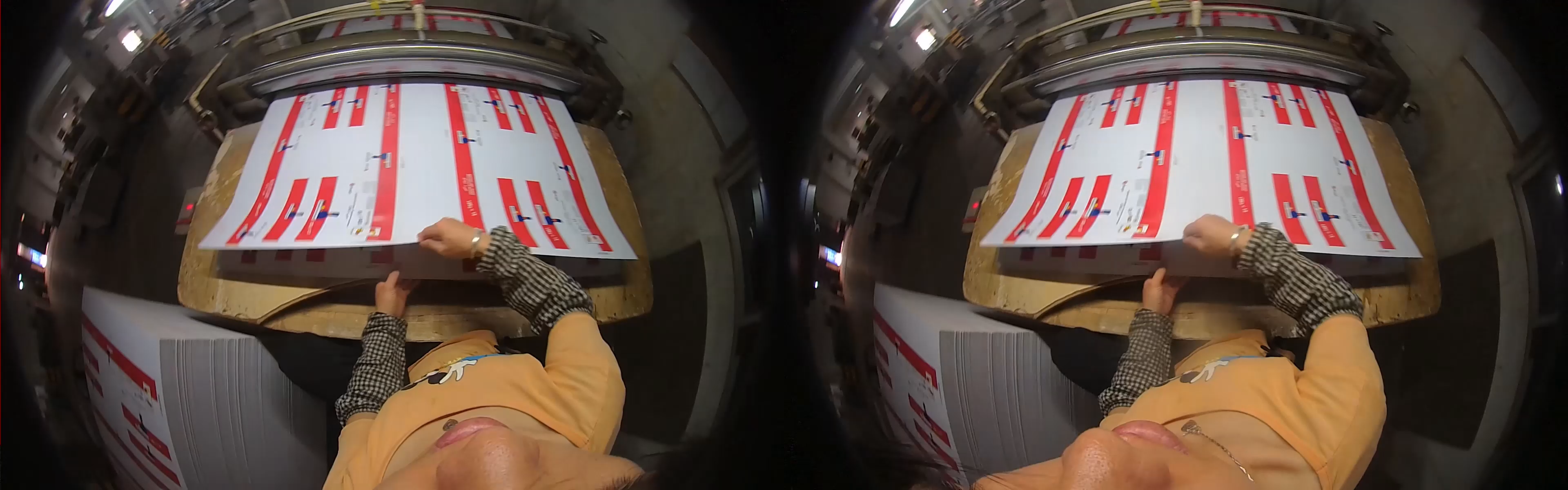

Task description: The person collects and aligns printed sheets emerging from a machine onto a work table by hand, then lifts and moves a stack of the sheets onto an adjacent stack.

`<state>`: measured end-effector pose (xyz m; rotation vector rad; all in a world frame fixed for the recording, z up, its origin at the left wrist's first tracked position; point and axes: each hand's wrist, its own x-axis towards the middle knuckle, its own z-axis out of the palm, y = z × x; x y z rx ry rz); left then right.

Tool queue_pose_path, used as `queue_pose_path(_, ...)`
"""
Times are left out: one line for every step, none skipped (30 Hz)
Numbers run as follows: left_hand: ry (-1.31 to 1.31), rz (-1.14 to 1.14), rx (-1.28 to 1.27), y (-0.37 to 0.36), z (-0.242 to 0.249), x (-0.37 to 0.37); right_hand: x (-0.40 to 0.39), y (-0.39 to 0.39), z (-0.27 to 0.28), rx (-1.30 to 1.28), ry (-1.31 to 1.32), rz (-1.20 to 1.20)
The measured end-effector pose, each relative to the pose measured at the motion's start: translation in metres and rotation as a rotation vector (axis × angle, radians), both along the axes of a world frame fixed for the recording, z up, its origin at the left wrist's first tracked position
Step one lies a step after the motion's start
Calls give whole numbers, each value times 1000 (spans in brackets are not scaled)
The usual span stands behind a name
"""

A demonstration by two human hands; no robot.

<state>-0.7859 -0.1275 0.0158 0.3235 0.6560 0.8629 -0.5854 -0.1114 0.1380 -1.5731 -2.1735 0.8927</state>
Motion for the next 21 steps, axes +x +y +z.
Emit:
queue_pose_path(2,31,9,-1,-9,0,-5,-4,20,28,-18,-2)
queue_pose_path(23,44,-14,-3,-14,0,-7,-6,27,53,-33,-7)
queue_pose_path(43,53,-36,-2,-16,1,-9,-8,17,63,-25,2)
queue_pose_path(61,62,-56,1,-17,3,-9,-13,2,76,-19,10)
queue_pose_path(72,61,-49,3,-15,4,-9,-17,-13,91,-15,17)
queue_pose_path(83,57,-45,3,-12,5,-6,-20,-33,129,-17,21)
queue_pose_path(90,55,-41,4,-5,6,-8,-23,-38,167,-21,26)
queue_pose_path(52,64,-45,4,1,7,-7,-23,-41,62,-52,1)
queue_pose_path(78,63,-48,7,2,8,-7,-16,-38,36,-75,-4)
queue_pose_path(106,59,-53,6,2,8,-6,-11,-36,8,-97,-13)
queue_pose_path(142,47,-67,2,0,6,-5,-9,-37,-30,-111,-27)
queue_pose_path(131,25,-63,1,3,5,3,5,-57,52,-116,-48)
queue_pose_path(140,21,-57,3,4,5,5,22,-50,-95,-205,-166)
queue_pose_path(145,23,-55,5,7,6,8,34,-49,0,-115,-340)
queue_pose_path(151,34,-56,3,7,6,15,47,-66,136,-111,-483)
queue_pose_path(168,33,-67,0,1,6,17,48,-72,71,-47,-565)
queue_pose_path(184,42,-73,1,-3,8,16,57,-77,10,15,-637)
queue_pose_path(200,55,-79,4,-8,9,8,58,-79,27,-82,-466)
queue_pose_path(216,64,-88,5,-10,7,0,43,-80,46,-177,-297)
queue_pose_path(161,51,-76,3,11,3,-9,27,-78,70,-267,-131)
queue_pose_path(83,32,-57,4,8,3,-27,8,-53,-49,-423,-14)
